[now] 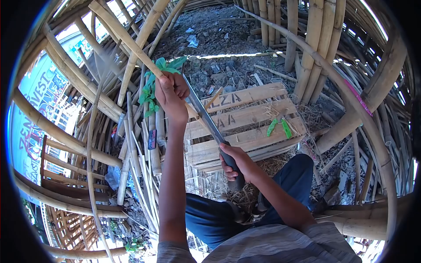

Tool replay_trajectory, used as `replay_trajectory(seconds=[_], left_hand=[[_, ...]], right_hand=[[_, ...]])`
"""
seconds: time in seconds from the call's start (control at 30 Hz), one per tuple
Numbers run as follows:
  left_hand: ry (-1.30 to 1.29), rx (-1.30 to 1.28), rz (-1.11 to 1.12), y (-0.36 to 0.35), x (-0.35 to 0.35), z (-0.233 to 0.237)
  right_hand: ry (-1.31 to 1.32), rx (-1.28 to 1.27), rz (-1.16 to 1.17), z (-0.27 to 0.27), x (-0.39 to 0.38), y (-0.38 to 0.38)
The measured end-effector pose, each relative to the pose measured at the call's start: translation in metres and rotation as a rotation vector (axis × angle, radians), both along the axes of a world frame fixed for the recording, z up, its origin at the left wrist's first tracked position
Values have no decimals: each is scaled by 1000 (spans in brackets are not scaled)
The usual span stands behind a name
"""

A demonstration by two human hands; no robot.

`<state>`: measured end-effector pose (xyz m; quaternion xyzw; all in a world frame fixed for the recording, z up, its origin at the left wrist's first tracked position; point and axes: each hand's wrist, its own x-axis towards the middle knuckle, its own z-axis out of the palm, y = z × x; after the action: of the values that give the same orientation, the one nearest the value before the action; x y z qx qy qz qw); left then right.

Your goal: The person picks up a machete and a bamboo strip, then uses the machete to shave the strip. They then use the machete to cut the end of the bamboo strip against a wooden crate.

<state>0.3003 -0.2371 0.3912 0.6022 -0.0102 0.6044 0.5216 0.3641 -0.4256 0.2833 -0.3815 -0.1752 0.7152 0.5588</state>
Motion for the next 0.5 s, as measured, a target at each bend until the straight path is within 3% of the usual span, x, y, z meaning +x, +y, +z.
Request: replay_trajectory(seconds=[0.1,0.17,0.2,0.27,0.33,0.4,0.5], left_hand=[[4,-1,14,1,1,0],[8,3,29,1,6,0],[23,-4,60,0,11,0],[39,-15,90,-3,16,1],[74,-15,88,-5,20,4],[53,-23,97,-3,20,4],[77,1,62,2,20,6]], right_hand=[[199,-63,23,4,2,-1],[-329,69,-39,0,-1,0],[-329,65,-37,-8,-4,2],[-933,203,-276,-27,-12,4],[-997,155,-244,-14,-11,0],[-1598,-13,-303,-16,-14,0],[-1598,33,-290,-39,8,-1]])
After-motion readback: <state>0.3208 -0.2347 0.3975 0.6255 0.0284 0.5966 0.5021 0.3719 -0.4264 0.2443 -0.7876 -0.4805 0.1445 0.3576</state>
